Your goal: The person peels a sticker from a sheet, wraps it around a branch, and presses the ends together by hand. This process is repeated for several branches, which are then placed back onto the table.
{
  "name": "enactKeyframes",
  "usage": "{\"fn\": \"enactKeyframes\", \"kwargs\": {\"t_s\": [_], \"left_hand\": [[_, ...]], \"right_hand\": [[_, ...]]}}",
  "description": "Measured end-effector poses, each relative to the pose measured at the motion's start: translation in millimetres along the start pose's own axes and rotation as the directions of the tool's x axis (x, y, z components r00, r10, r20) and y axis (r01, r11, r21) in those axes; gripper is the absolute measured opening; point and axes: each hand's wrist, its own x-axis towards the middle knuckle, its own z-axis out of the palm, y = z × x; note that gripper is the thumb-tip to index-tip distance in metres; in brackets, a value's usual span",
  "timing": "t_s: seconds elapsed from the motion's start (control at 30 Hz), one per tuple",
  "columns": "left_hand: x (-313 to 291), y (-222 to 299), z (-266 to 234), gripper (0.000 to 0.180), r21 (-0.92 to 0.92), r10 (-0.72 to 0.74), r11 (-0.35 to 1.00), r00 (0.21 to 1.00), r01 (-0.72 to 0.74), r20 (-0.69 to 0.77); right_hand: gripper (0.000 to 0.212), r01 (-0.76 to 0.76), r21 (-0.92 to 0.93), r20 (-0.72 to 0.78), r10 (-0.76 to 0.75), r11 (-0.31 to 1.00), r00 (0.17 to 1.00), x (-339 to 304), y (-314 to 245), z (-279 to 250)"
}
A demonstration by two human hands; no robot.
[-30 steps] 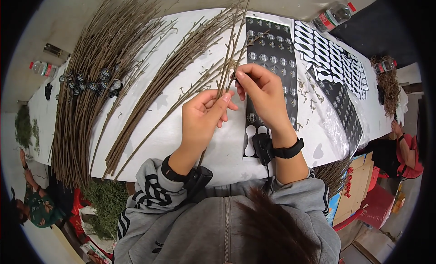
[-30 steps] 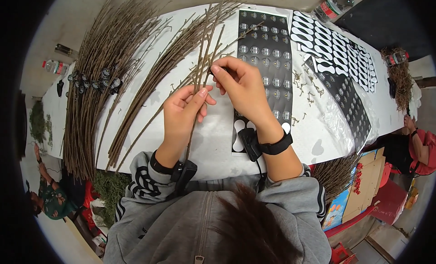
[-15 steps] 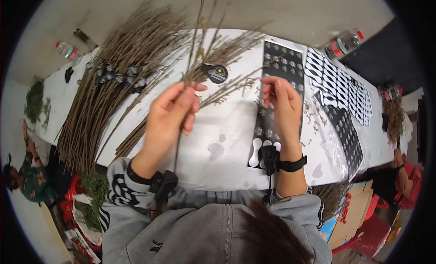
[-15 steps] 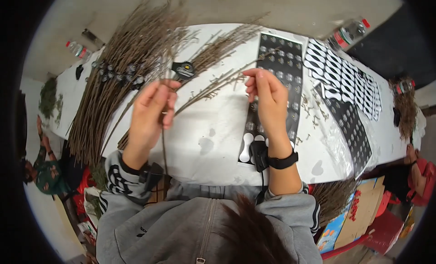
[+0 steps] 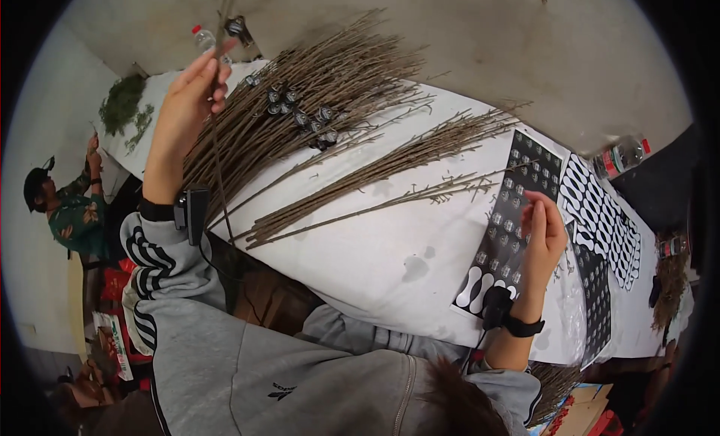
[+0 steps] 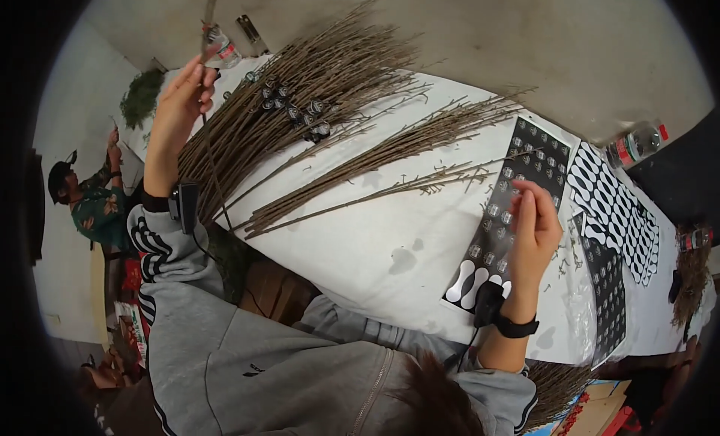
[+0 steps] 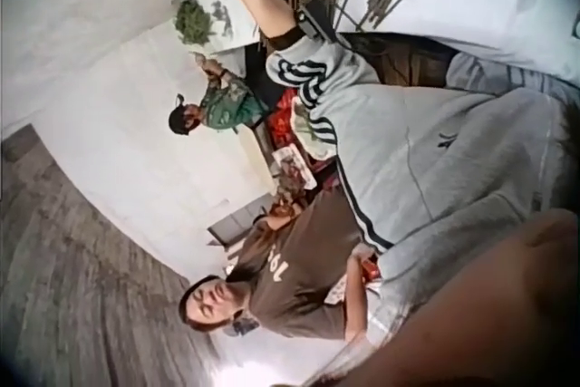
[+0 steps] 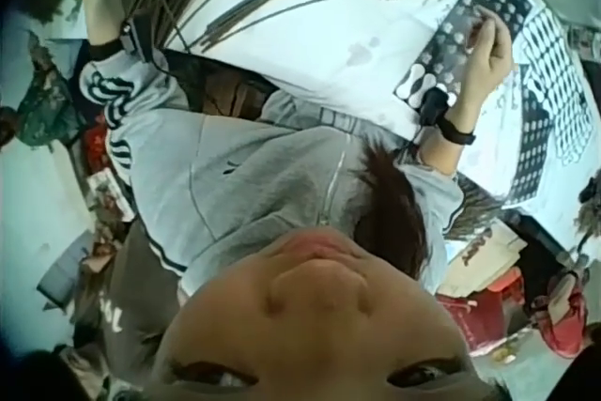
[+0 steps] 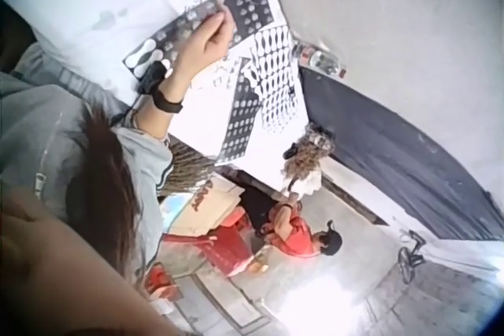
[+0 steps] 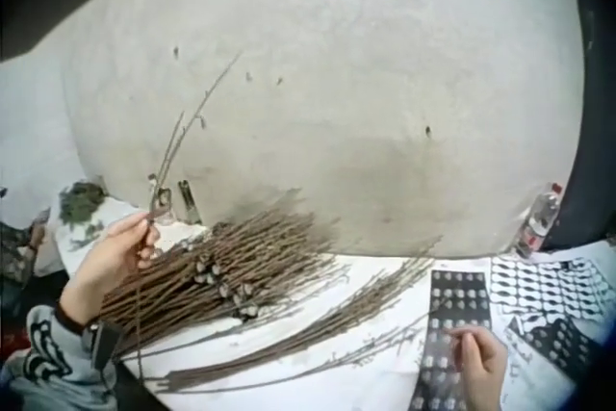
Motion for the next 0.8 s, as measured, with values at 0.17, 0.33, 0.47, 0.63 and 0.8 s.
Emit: {"fn": "enactKeyframes", "kwargs": {"t_s": [0.17,0.33,0.47,0.63,0.8], "left_hand": [[-7,38,-32,0.040,0.186,0.274,0.946,0.961,-0.265,-0.027],[24,1,-52,0.036,0.803,0.625,0.436,0.779,-0.406,0.053],[55,-95,-63,0.033,0.874,0.537,0.285,0.821,-0.394,0.195],[57,-164,-50,0.030,0.859,0.427,0.391,0.892,-0.330,0.148],[50,-152,-40,0.028,0.843,0.597,0.370,0.795,-0.391,0.106]], "right_hand": [[0.019,0.007,-0.153,-0.011,-0.009,0.988,1.000,-6,0,-18],[0.020,0.048,-0.266,-0.011,-0.053,0.963,0.999,-10,7,-29],[0.017,0.182,-0.393,0.088,-0.160,0.901,0.983,-9,10,-27],[0.014,0.200,-0.569,0.181,-0.115,0.797,0.977,-16,-6,-27],[0.011,0.153,-0.614,0.207,-0.029,0.774,0.978,-26,-7,-44]]}}
